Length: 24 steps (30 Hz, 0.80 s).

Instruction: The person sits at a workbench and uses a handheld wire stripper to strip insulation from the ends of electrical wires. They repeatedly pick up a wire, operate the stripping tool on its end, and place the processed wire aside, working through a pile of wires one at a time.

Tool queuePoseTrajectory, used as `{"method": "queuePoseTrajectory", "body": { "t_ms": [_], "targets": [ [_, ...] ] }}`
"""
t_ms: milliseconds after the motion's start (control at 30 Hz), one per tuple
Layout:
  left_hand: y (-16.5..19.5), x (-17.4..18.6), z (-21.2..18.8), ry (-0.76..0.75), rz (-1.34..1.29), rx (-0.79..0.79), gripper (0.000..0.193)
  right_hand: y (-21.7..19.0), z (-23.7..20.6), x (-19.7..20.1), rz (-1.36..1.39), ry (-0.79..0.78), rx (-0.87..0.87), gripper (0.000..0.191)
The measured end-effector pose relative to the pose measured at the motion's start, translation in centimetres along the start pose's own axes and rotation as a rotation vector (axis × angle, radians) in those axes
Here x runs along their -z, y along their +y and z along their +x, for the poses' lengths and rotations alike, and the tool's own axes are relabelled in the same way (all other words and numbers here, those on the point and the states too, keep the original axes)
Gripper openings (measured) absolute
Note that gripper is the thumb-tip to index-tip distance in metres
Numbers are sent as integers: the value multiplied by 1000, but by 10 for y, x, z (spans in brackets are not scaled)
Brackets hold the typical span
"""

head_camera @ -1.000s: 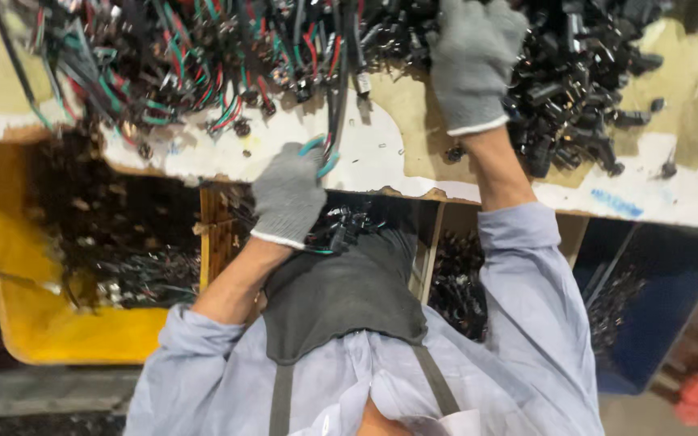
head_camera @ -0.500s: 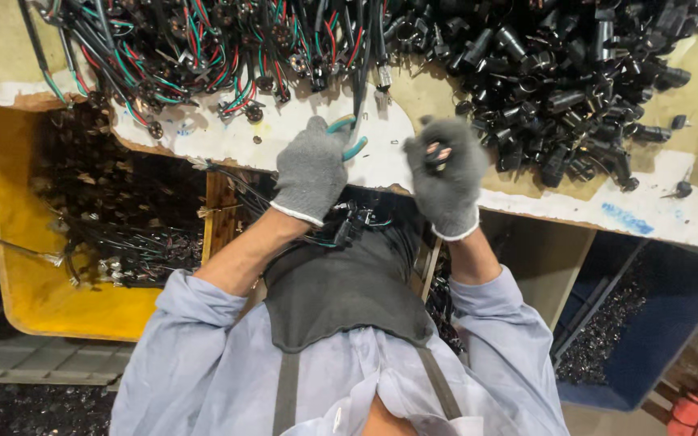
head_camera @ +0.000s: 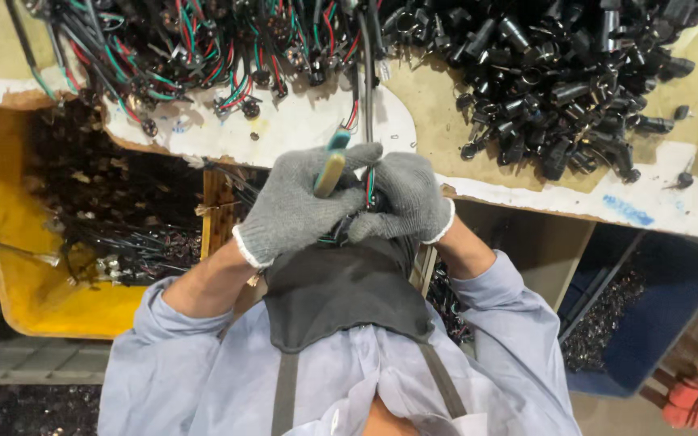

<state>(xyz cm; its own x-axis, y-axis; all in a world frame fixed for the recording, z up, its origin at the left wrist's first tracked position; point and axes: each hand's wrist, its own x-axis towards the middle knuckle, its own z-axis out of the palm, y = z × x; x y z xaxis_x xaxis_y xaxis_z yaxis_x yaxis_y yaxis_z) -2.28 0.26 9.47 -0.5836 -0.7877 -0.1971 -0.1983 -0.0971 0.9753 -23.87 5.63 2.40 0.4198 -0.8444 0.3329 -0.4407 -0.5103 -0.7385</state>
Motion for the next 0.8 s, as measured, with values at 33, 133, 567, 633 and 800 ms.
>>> {"method": "queuePoseTrajectory", "body": {
  "t_ms": [33, 133, 567, 633, 800],
  "targets": [
    [1, 2, 2, 16, 99, -175, 51, 2, -2, -4, 26, 13, -57, 61],
    [10, 13, 3, 33, 303, -259, 41, 6, -7, -14, 64, -12, -171, 56],
    [-22, -3, -9, 80, -72, 147, 20, 6, -16, -20, -31, -26, -112, 67],
    [-32, -8, -12, 122, -71, 138, 20, 8, -15, -20, -13, -42, -106, 71],
    [-48, -20, -14, 136, -194, 148, 20, 12, -17, -19, 70, 35, -121, 74]
  ]
}}
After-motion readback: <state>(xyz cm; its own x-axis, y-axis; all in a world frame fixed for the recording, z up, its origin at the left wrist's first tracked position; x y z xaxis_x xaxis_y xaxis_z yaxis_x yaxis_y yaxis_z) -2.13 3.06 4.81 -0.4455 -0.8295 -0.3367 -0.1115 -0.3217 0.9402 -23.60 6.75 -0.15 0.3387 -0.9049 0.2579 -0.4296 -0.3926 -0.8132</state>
